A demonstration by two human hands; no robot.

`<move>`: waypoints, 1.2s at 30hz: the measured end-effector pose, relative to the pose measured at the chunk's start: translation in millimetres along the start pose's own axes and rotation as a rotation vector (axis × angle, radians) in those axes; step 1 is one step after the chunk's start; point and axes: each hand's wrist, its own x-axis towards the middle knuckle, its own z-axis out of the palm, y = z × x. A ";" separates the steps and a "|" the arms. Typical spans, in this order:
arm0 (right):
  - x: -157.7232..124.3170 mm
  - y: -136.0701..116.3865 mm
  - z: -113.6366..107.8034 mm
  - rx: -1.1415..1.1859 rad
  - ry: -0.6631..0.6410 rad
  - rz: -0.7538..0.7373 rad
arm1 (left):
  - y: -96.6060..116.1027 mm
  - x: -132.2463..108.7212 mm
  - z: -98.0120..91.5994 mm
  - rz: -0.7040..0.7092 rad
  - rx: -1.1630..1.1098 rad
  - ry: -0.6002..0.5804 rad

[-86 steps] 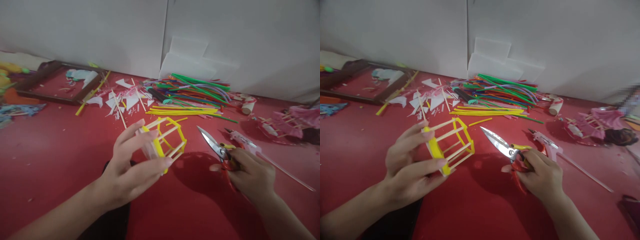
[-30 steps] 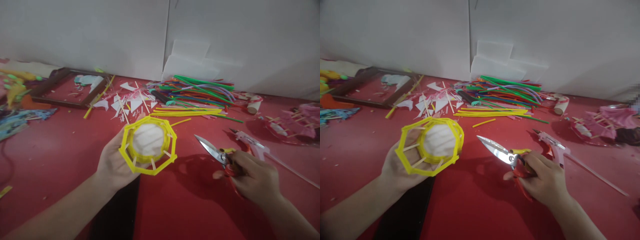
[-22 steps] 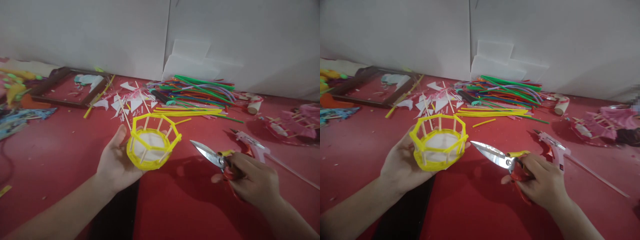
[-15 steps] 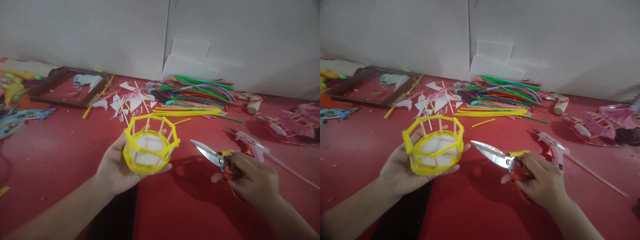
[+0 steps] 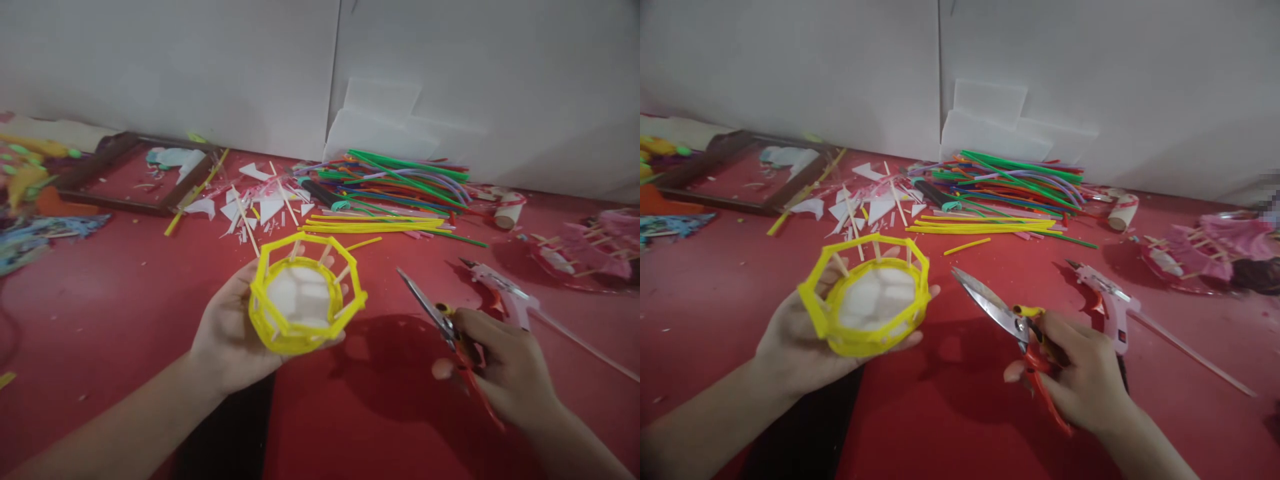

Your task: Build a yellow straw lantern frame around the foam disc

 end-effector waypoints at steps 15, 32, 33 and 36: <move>0.0 4.3 -0.6 -0.019 0.024 0.015 | -2.6 -0.8 -5.8 -0.086 0.002 -0.271; -9.4 13.0 5.4 -0.044 0.031 0.045 | -0.4 -2.0 5.1 0.203 0.142 -0.085; -7.5 12.1 4.6 -0.052 0.032 0.036 | 0.5 -2.4 4.9 0.202 0.160 -0.075; -0.5 7.7 1.3 -0.074 0.033 0.000 | 0.6 -4.5 2.1 0.247 0.252 -0.041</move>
